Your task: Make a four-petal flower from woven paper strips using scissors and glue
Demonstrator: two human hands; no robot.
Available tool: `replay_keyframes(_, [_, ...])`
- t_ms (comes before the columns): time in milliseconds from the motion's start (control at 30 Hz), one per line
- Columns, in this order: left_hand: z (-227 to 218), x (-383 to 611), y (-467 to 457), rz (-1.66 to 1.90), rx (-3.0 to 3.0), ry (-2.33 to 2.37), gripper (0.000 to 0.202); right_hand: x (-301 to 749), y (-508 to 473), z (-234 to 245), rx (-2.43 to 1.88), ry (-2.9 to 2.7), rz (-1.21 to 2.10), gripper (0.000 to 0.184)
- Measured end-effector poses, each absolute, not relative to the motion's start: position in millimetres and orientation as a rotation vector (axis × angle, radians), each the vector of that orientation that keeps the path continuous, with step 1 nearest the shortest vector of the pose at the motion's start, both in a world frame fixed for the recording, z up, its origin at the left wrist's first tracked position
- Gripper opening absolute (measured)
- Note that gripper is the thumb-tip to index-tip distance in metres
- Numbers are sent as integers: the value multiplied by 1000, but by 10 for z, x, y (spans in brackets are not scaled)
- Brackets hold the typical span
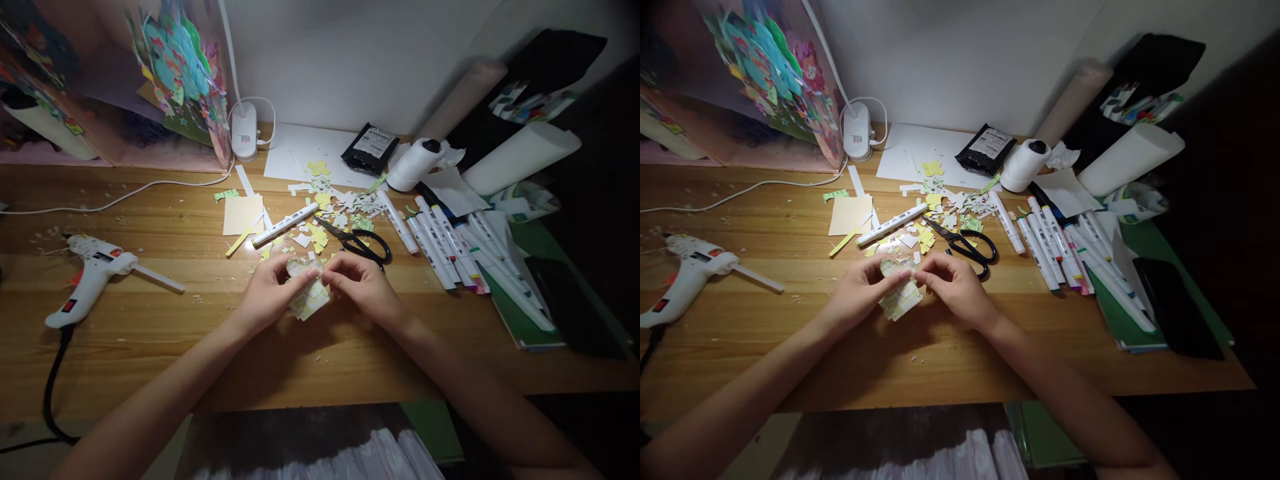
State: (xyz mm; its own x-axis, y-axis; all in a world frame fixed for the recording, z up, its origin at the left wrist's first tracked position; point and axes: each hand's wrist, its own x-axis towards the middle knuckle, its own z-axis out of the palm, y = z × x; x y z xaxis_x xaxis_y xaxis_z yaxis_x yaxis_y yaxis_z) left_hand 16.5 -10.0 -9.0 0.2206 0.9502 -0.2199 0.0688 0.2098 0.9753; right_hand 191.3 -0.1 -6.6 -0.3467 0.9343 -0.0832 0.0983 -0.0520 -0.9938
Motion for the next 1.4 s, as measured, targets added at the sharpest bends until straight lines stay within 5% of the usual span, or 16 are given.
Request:
replay_keyframes(433, [-101, 170, -96, 817, 1038, 1135, 27, 2210, 309, -17, -1154, -898, 1131, 15])
replay_keyframes(733, [-130, 184, -172, 690, 1384, 1106, 30, 1994, 48, -57, -1190, -1486, 1401, 17])
replay_keyframes(833, [-149, 180, -186, 658, 1507, 1104, 33, 1953, -24, -12, -1226, -1624, 1346, 5])
replay_keyframes(1400, [-139, 193, -183, 461, 1536, 1134, 37, 2006, 10, 34, -1236, -1809, 1105, 14])
